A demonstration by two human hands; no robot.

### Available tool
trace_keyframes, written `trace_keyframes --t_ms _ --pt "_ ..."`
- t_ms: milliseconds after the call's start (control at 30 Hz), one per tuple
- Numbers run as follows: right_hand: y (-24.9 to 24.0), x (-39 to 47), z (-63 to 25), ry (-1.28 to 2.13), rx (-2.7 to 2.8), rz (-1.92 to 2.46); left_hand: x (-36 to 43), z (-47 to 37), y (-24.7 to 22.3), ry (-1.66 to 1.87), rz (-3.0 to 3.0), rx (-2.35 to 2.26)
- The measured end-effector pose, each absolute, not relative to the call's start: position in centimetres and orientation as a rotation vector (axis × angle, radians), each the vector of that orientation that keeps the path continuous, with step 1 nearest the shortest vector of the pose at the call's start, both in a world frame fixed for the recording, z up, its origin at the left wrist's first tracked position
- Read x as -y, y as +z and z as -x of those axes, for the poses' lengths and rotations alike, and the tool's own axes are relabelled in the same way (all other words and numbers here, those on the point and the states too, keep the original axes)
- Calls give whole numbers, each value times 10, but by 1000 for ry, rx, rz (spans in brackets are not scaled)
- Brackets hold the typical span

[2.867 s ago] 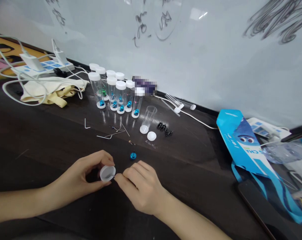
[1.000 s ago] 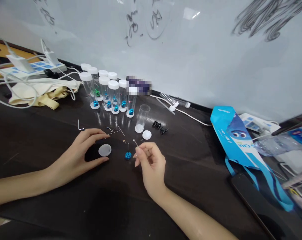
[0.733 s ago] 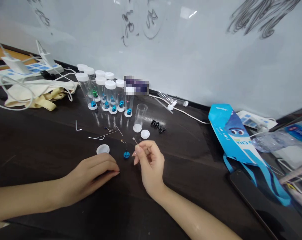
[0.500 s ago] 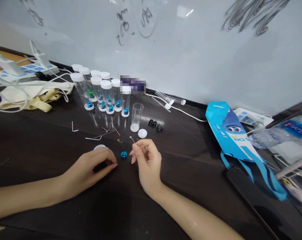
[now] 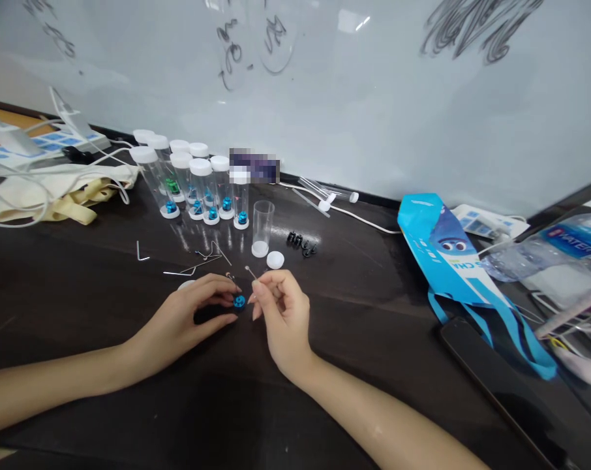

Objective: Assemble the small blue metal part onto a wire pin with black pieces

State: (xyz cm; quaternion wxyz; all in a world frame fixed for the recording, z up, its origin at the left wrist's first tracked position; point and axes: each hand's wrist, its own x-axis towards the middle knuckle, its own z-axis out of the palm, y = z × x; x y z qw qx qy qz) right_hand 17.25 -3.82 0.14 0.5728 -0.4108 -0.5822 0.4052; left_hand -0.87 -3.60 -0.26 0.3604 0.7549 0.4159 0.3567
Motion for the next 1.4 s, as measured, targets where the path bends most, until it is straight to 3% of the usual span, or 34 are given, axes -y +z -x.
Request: trace_keyframes --t_ms 367,933,1167,1400 --pt "1 37 -173 959 1360 968 24 -5 3 815 -2003 -1113" --pt "4 46 -176 907 1570 939 36 8 16 1189 -1502 -983" --pt "7 47 -176 838 1643 865 33 7 17 1156 -1076 -901" --pt "6 47 -178 805 1666 823 34 6 15 1028 -1013 -842"
